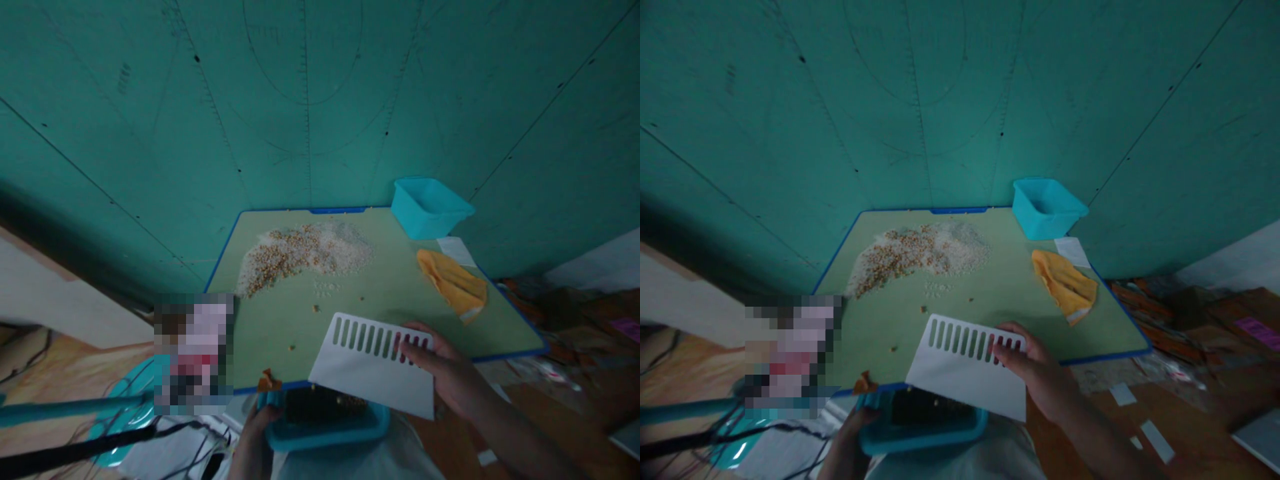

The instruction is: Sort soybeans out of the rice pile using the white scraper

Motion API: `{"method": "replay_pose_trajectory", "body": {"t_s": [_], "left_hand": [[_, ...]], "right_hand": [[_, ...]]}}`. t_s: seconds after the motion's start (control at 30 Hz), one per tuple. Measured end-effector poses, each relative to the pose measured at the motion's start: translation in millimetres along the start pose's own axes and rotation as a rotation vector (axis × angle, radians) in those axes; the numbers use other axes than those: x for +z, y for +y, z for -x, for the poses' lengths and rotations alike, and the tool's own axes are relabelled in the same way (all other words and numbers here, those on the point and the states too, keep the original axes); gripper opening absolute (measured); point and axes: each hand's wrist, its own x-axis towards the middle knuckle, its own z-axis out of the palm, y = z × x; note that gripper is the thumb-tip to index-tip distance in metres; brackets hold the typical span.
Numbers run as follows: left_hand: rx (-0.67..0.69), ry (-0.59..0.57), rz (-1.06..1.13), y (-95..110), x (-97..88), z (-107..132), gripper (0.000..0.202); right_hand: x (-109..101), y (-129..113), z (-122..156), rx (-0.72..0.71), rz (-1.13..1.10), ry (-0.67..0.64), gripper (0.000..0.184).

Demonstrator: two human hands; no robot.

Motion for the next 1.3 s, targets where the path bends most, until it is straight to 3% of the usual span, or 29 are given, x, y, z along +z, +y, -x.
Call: {"method": "replay_pose_trajectory", "body": {"t_s": [0.17,0.23,0.33,0.4,0.53,0.67,0.83,0.97,1.07,1.2,1.3], "left_hand": [[-0.013,-0.008,-0.010,0,-0.1,0,0.026],[-0.022,-0.012,0.008,-2,-2.5,-2,0.030],[-0.024,-0.007,0.014,-5,-6.9,-5,0.029],[-0.027,-0.014,0.016,-6,-9.5,-7,0.026],[-0.033,-0.003,0.027,-7,-11.2,-10,0.026],[-0.021,0.003,0.005,-5,-6.9,-10,0.025],[-0.031,0.034,0.020,0,0.7,-4,0.027],[-0.010,0.024,0.009,3,3.2,-1,0.026],[-0.005,0.021,0.001,3,3.2,0,0.025],[-0.027,0.000,0.032,2,0.5,0,0.024],[-0.005,-0.013,0.036,-2,-4.7,-1,0.027]], "right_hand": [[-10,-12,-7,-0.001,-0.021,-0.003,0.035],[-21,-23,-18,-0.072,-0.064,0.065,0.036],[-40,-42,-38,-0.264,-0.129,0.281,0.036],[-50,-51,-49,-0.343,-0.124,0.339,0.035],[-57,-52,-58,-0.288,-0.088,0.317,0.031],[-48,-38,-49,-0.189,-0.080,0.242,0.030],[-26,-21,-27,-0.037,-0.073,0.051,0.033],[-13,-19,-17,0.024,-0.014,-0.028,0.035],[-7,-27,-23,-0.019,-0.019,-0.021,0.034],[5,-40,-43,-0.183,-0.055,0.082,0.031],[17,-42,-55,-0.280,-0.058,0.060,0.031]]}}
